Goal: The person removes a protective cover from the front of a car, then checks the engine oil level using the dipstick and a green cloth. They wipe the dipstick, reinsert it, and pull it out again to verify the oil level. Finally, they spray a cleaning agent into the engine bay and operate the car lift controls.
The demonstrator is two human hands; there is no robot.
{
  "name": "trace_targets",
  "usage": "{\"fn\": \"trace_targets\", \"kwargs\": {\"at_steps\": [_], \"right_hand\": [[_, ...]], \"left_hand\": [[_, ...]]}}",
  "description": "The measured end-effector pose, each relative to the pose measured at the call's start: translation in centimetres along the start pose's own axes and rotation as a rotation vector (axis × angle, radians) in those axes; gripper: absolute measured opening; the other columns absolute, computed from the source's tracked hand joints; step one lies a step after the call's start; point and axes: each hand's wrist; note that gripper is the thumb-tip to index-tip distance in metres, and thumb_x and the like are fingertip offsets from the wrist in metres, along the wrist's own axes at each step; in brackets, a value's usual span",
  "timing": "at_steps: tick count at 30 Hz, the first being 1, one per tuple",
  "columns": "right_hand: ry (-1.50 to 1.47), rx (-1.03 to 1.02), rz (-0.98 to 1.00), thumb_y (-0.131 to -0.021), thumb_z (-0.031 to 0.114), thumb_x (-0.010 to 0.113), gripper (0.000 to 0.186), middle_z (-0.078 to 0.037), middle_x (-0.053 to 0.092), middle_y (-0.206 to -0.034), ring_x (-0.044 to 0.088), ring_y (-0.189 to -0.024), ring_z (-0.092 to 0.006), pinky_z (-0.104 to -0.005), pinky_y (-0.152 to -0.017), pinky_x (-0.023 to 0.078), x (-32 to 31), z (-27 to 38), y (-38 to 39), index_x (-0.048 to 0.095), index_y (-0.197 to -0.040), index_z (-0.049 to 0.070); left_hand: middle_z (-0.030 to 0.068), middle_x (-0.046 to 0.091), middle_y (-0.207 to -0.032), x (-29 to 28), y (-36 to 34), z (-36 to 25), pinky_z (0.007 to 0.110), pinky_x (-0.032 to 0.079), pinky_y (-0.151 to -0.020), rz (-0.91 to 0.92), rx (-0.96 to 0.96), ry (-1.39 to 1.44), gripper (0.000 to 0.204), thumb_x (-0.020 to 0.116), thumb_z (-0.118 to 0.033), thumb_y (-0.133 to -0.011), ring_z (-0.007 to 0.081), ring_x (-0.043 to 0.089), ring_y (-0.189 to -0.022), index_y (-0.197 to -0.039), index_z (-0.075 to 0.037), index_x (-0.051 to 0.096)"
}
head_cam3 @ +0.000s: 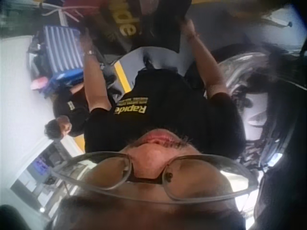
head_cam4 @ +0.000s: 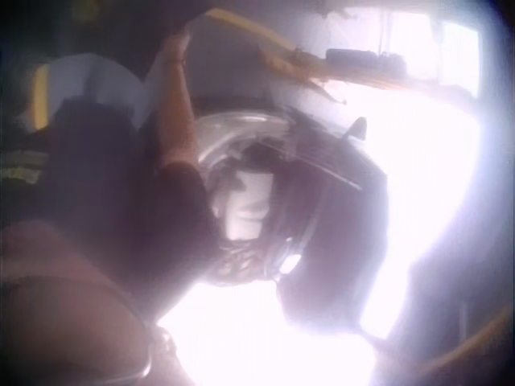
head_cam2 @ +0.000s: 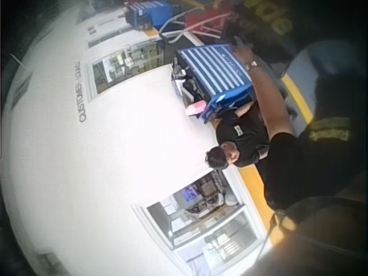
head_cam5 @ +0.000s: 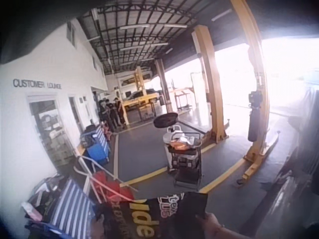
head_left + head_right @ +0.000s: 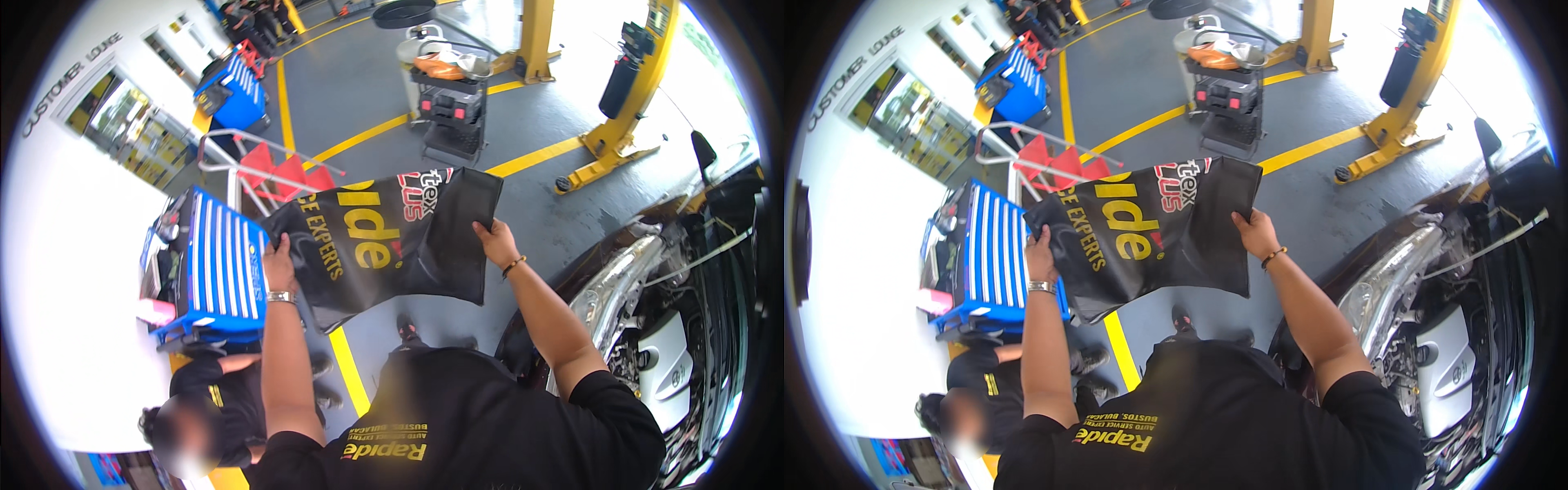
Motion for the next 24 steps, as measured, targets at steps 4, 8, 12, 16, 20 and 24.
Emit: {"fn": "trace_targets", "kwargs": {"at_steps": [4, 8, 12, 16, 20, 24], "right_hand": [[0.249, -0.286, -0.21, -0.091, 0.015, 0.063, 0.023, -0.012, 0.069, -0.092, 0.065, -0.084, -0.0187, -0.0322, -0.076, 0.049, 8.7, 0.6, 1.4, 0.062, -0.109, 0.0], [-0.223, 0.129, 0.009, -0.086, 0.009, 0.065, 0.02, -0.011, 0.068, -0.1, 0.063, -0.086, -0.0185, -0.0356, -0.076, 0.05, 11.3, 1.8, 1.2, 0.063, -0.102, -0.002], [-0.097, -0.129, -0.289, -0.082, 0.017, 0.074, 0.042, -0.012, 0.068, -0.099, 0.064, -0.093, -0.0209, -0.0335, -0.08, 0.051, 8.9, 1.7, -4.0, 0.058, -0.117, -0.002], [0.749, -0.857, 0.122, -0.081, 0.028, 0.078, 0.055, -0.013, 0.067, -0.086, 0.066, -0.087, -0.0206, -0.0325, -0.076, 0.051, 15.1, 10.0, -6.9, 0.056, -0.124, 0.002], [0.543, -0.334, 0.817, -0.08, 0.035, 0.078, 0.056, -0.012, 0.065, -0.075, 0.062, -0.07, -0.019, -0.0334, -0.067, 0.048, 22.2, 7.0, -15.2, 0.057, -0.124, 0.007], [0.44, -0.331, 0.845, -0.089, 0.031, 0.068, 0.037, -0.008, 0.061, -0.067, 0.055, -0.059, -0.0134, -0.0332, -0.059, 0.045, 25.7, 13.0, -19.3, 0.063, -0.119, 0.009]], "left_hand": [[0.0113, 0.067, -0.105, 2.3, 7.6, 2.3, 0.033, 0.046, -0.083, -0.221, 0.15, 0.197, 0.041, 0.062, -0.03, -0.096, 0.0205, 0.057, -0.086, -0.116, 0.005, 0.061], [0.0069, 0.068, -0.102, 1.6, 11.6, -0.9, 0.03, 0.046, -0.082, -0.331, 0.337, 0.165, 0.027, 0.056, -0.017, -0.099, 0.0131, 0.056, -0.087, -0.112, 0.005, 0.062], [0.0069, 0.069, -0.099, -6.0, 7.1, -7.0, 0.029, 0.049, -0.077, -0.086, 0.42, 0.047, 0.024, 0.056, -0.013, -0.099, 0.0133, 0.06, -0.083, -0.111, 0.006, 0.063], [0.015, 0.066, -0.081, -6.4, 0.6, -12.2, 0.034, 0.048, -0.065, 0.315, 0.61, -0.554, 0.019, 0.062, -0.014, -0.093, 0.0264, 0.061, -0.068, -0.102, 0.003, 0.065], [0.0185, 0.061, -0.081, -2.5, -8.2, -14.5, 0.039, 0.048, -0.066, 0.554, 0.866, -0.652, 0.017, 0.065, -0.014, -0.088, 0.0372, 0.057, -0.071, -0.099, -0.002, 0.065], [0.0158, 0.06, -0.087, -3.8, -15.8, -17.0, 0.039, 0.048, -0.071, 0.559, 0.959, -0.587, 0.013, 0.066, -0.008, -0.085, 0.0357, 0.058, -0.08, -0.094, 0.001, 0.063]]}}
Point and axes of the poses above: each hand's wrist, its own y-axis away from the middle knuckle, its own x-axis out of the palm, z = x × y
